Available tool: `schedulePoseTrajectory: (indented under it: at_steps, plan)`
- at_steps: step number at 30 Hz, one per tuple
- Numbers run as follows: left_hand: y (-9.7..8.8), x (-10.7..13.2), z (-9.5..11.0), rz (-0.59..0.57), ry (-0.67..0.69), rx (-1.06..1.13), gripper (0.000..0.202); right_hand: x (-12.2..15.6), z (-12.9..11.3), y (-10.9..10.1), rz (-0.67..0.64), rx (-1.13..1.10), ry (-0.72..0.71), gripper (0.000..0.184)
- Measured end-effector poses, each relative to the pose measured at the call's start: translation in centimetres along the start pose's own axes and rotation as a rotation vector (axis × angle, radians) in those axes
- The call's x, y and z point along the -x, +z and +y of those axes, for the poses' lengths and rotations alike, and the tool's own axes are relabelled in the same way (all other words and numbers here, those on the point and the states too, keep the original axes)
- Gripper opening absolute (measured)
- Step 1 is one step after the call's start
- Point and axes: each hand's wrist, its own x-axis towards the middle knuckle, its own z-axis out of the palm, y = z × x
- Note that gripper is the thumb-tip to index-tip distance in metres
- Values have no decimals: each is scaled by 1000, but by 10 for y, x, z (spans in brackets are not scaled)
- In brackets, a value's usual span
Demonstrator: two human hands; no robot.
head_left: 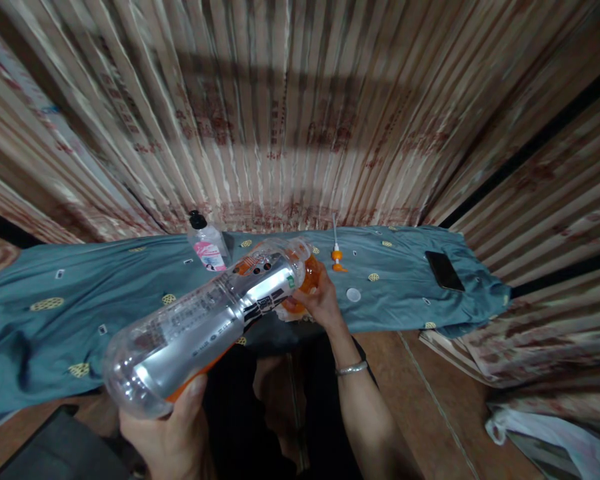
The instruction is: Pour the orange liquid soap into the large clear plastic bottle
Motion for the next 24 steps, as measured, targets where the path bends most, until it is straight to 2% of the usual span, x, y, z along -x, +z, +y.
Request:
schedulePoseTrajectory:
  at_steps: [3, 8, 12, 15, 20, 24]
  plan:
    - [0, -1, 0, -13, -9, 7, 61, -1, 1, -1, -7, 26, 10, 75]
    - [3, 0, 1, -21, -10, 14, 63, 0, -2, -1, 3, 40, -4, 68]
    - [4, -1, 0, -15, -9, 10, 63, 0, -1, -1, 10, 27, 18, 71]
    - [2, -3, -5, -3, -9, 4, 63, -1, 2, -1, 3, 23, 26, 72]
    - [-5, -6, -20, 7, -23, -24, 75, -4, 7, 0, 6, 40, 33, 70]
    - [-7, -8, -27, -30, -51, -29, 77, -8, 5, 2, -4, 25, 28, 76]
